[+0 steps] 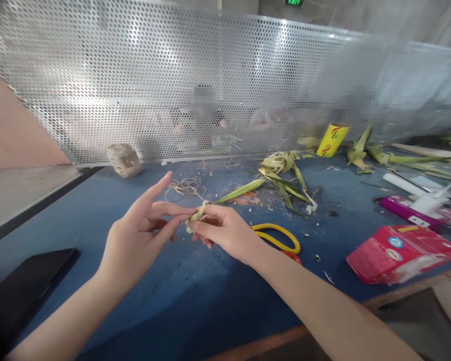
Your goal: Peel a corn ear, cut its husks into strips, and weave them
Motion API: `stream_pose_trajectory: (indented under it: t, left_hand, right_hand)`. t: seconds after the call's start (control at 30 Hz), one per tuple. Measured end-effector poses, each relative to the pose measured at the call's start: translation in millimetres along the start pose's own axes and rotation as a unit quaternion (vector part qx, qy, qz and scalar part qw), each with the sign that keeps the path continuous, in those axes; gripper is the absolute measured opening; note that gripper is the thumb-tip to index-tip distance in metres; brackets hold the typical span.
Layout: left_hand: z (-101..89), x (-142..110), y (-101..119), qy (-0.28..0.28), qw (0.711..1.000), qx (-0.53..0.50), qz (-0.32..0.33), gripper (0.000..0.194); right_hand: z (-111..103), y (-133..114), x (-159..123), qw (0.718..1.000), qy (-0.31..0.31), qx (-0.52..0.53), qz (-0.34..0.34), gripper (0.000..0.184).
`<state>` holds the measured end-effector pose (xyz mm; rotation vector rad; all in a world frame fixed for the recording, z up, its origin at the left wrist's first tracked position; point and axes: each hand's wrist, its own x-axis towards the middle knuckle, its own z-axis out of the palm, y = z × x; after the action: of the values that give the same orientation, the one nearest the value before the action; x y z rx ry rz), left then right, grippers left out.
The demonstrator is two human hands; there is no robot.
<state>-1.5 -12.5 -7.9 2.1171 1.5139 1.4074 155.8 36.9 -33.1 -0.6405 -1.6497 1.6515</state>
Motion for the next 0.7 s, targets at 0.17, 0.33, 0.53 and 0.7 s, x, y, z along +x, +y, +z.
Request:
stream_pose_trajectory:
  t: [0.17, 0.33, 0.53, 0.7]
  left_hand:
    - [0.9, -1.0, 2.0, 0.022, 0.997, 0.053, 0.041, 0.054]
    - [-0.7, 2.3, 3.0, 0.004, 0.999, -0.044, -0.024, 0.053]
    - [-1.8, 4.8, 7.1, -0.034, 0.992, -0.104, -0.070, 0.054]
    - [1.2, 1.6, 6.7, -0.047, 0.992, -0.106, -0.049, 0.052]
  right_hand:
    - [-1.4, 2.3, 0.7, 0.998, -0.015, 0.064, 0.019, 0.017]
    - [-1.3, 1.6, 1.1, 0.991, -0.041, 0.125, 0.017, 0.015]
    - [-2.9, 1.3, -0.2, 0.995, -0.035, 0.093, 0.019, 0.014]
    - [-4.0, 3.0, 0.0, 0.999, -0.038, 0.039, -0.001, 0.013]
